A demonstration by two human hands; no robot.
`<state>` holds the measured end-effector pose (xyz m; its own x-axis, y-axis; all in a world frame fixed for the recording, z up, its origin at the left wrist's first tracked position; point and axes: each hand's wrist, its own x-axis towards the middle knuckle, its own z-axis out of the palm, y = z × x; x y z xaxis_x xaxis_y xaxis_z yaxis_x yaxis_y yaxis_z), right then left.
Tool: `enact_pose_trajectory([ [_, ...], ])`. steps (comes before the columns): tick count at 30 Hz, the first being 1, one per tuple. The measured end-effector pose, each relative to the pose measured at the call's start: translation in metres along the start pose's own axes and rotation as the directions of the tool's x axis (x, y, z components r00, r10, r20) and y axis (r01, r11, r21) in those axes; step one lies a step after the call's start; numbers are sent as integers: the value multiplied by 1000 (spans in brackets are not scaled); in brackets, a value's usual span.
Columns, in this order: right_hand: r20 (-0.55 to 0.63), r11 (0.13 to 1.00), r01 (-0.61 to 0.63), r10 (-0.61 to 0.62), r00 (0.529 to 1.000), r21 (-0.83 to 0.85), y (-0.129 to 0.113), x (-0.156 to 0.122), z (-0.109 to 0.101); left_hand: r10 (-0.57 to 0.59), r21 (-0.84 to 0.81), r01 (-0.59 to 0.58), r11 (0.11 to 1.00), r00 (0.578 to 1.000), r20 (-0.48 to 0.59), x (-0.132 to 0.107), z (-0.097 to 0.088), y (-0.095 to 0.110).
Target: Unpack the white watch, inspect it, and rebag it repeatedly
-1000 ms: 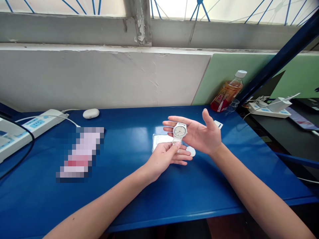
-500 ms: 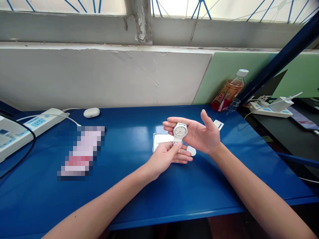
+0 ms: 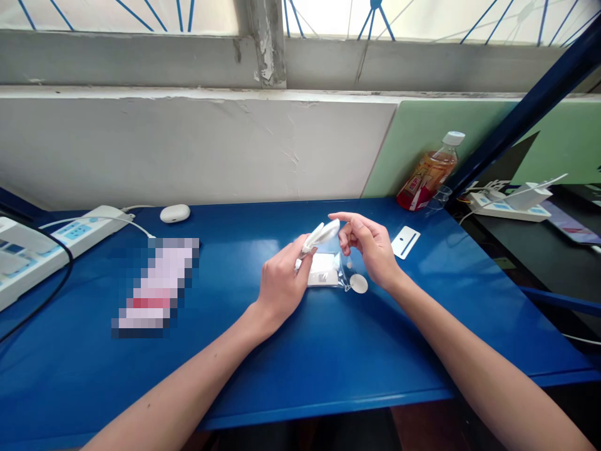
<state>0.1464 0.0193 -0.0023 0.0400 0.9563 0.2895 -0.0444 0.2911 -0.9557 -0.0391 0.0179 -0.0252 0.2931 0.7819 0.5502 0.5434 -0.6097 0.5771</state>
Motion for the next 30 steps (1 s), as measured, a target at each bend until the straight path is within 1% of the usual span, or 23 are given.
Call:
enact_pose_trajectory([
  [2, 9, 999, 7, -7, 1000, -42, -3, -2, 1, 90, 101, -90, 991, 996, 3, 0, 1, -2],
  [4, 15, 992, 23, -22, 1000, -122, -5, -3, 0, 161, 170, -160, 972, 987, 6, -1, 1, -3],
  [8, 70, 977, 55, -42, 997, -206, -6, -4, 0, 197, 242, -195, 950, 980, 16, 0, -1, -3],
  [11, 82, 961, 83, -64, 995, -263, -4, -5, 0, 185, 246, -189, 951, 982, 40, 2, -1, -2],
  [13, 93, 951, 109, -86, 992, -291, -1, -4, -1, 154, 218, -166, 962, 986, 71, 3, 0, -2],
  [15, 85, 944, 124, -103, 991, -306, 3, -2, -2, 87, 185, -107, 977, 990, 112, 4, 2, -2],
  [17, 26, 940, 104, -101, 995, -326, 9, 1, -5, 6, 188, -38, 981, 986, 168, 6, 4, -5],
  [18, -28, 937, 83, -99, 995, -339, 12, 2, -7, -7, 216, -40, 976, 976, 215, 7, 3, -7],
  [19, -98, 932, 59, -100, 990, -358, 15, 4, -9, 4, 249, -78, 965, 959, 282, 8, 2, -10],
  [21, -208, 924, -8, -78, 975, -383, 19, 7, -12, 48, 307, -188, 933, 911, 411, 11, -2, -18],
  [22, -238, 920, -33, -67, 969, -390, 21, 8, -13, 78, 287, -234, 929, 881, 467, 12, -5, -22],
  [24, -249, 916, -55, -50, 967, -398, 23, 9, -13, 159, 189, -320, 929, 802, 576, 14, -11, -32],
  [25, -240, 914, -54, -48, 970, -402, 24, 8, -13, 168, 165, -323, 932, 787, 593, 15, -13, -37],
  [26, -226, 910, -48, -51, 973, -412, 25, 8, -12, 163, 160, -310, 937, 795, 584, 15, -14, -42],
  [27, -211, 899, -38, -61, 976, -436, 25, 7, -11, 149, 166, -288, 943, 813, 562, 15, -14, -46],
  [29, -181, 860, -14, -91, 979, -510, 26, 5, -9, 108, 189, -235, 953, 851, 513, 13, -13, -52],
  [30, -165, 835, -4, -104, 981, -550, 26, 4, -9, 89, 197, -213, 957, 863, 498, 12, -12, -54],
])
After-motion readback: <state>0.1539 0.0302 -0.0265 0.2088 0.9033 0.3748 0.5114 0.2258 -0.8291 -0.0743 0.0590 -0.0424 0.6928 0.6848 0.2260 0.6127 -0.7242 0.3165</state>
